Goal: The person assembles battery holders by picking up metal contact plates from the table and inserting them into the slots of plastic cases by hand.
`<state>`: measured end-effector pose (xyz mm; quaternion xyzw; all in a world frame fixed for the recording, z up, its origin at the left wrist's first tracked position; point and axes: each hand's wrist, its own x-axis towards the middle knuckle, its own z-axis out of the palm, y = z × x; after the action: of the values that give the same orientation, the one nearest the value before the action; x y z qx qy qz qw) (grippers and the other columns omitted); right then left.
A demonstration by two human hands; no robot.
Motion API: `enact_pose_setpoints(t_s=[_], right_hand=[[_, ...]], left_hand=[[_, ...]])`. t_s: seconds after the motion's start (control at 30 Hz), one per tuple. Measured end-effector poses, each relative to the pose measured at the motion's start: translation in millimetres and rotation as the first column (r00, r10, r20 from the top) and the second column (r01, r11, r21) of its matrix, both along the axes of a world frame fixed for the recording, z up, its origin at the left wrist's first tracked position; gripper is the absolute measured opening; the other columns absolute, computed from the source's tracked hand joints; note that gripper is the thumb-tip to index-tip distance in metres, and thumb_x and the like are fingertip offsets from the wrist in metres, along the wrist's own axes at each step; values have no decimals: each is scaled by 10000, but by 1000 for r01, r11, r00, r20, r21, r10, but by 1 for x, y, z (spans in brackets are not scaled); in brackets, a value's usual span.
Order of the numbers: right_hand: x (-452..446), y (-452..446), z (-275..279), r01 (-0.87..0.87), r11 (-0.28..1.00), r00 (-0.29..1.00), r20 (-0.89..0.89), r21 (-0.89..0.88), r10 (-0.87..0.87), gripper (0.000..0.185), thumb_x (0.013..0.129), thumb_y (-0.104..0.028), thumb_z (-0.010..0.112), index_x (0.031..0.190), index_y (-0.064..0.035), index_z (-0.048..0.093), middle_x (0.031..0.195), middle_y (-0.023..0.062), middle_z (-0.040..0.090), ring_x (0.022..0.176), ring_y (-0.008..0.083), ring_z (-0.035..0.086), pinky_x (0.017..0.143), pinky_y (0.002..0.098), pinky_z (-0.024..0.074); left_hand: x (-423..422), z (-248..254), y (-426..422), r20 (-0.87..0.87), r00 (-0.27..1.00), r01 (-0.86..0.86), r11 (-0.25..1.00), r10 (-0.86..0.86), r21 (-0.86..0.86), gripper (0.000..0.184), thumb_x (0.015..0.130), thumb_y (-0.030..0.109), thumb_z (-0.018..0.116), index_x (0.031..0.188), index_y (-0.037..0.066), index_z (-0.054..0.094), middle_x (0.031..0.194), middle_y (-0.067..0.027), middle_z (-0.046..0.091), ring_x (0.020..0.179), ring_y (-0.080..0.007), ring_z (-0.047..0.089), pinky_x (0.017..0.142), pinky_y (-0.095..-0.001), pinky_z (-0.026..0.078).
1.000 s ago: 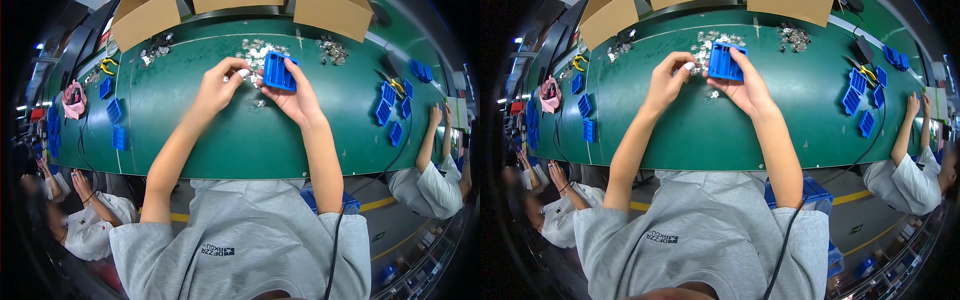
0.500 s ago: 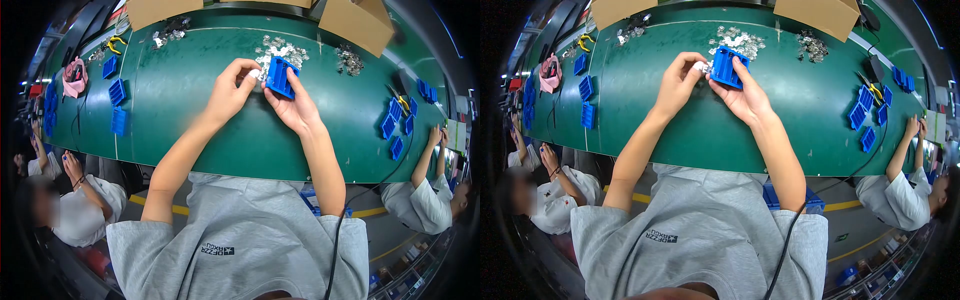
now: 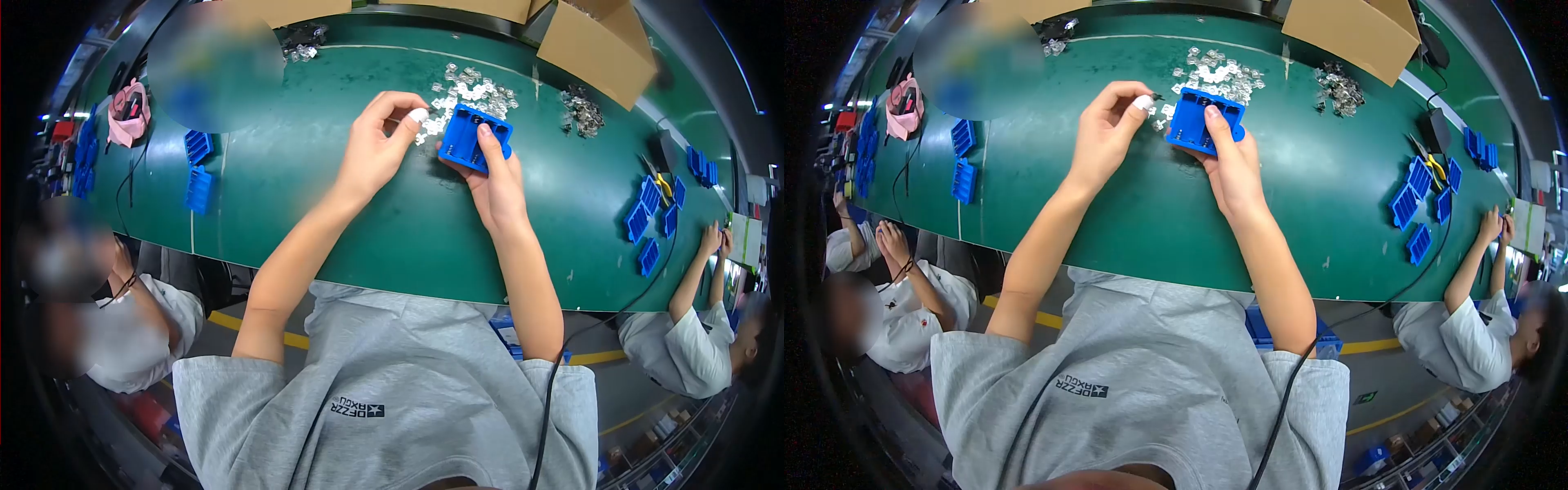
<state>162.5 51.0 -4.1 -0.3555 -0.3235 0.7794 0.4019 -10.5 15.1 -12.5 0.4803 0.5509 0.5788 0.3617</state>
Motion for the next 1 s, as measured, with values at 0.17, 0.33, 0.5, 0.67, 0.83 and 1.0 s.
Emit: enact_pose_setpoints(t_s=[0.17, 0.33, 0.5, 0.67, 0.83, 1.0], right_hand=[[-3, -4, -3, -49, 997, 991, 129, 67, 40, 378, 974, -283, 540, 1147, 53, 543, 1012, 129, 648, 866, 202, 666, 764, 357, 579], [-3, -6, -6, -73, 993, 981, 187, 97, 54, 372, 965, -288, 553, 1120, 51, 553, 979, 124, 647, 833, 192, 650, 716, 345, 558], [-7, -13, -3, -6, 992, 957, 289, 123, -30, 346, 955, -260, 583, 1130, 39, 570, 945, 90, 650, 758, 160, 644, 665, 304, 556], [-12, -13, -4, -19, 988, 960, 280, 156, -26, 370, 965, -261, 556, 1173, 42, 508, 1034, 121, 622, 851, 195, 646, 685, 333, 572], [-8, -18, -10, -21, 984, 949, 313, 179, -36, 400, 980, -289, 531, 1170, 61, 505, 1030, 121, 617, 862, 191, 639, 741, 334, 560], [-7, -21, -11, -4, 969, 931, 355, 247, -87, 402, 986, -281, 519, 1191, 63, 490, 1065, 125, 602, 917, 191, 624, 812, 330, 536]], left_hand=[[-4, 14, -3, -433, 898, 9, 982, 76, 191, 103, 886, 36, 615, 985, 14, 633, 956, -76, 632, 876, -202, 602, 770, -287, 481], [-4, 4, 1, -547, 831, 71, 955, 104, 289, 174, 807, -59, 620, 966, 8, 639, 962, -122, 639, 912, -294, 617, 787, -363, 505], [-3, 8, -2, -603, 784, 95, 933, 146, 348, 177, 752, -11, 640, 927, 18, 653, 922, -148, 660, 863, -337, 631, 777, -413, 517], [-6, 8, -7, -604, 785, 79, 944, 140, 321, 166, 793, 103, 637, 949, 47, 639, 927, -95, 640, 816, -296, 612, 747, -392, 503], [3, 2, -8, 169, 967, 204, 977, -191, -61, 240, 907, 167, 577, 1077, -1, 575, 974, -109, 622, 893, -183, 606, 815, -345, 497], [9, -1, -6, 311, 928, 231, 972, -204, -52, 242, 944, 194, 555, 1076, -9, 550, 973, -71, 605, 910, -147, 567, 827, -318, 477]])
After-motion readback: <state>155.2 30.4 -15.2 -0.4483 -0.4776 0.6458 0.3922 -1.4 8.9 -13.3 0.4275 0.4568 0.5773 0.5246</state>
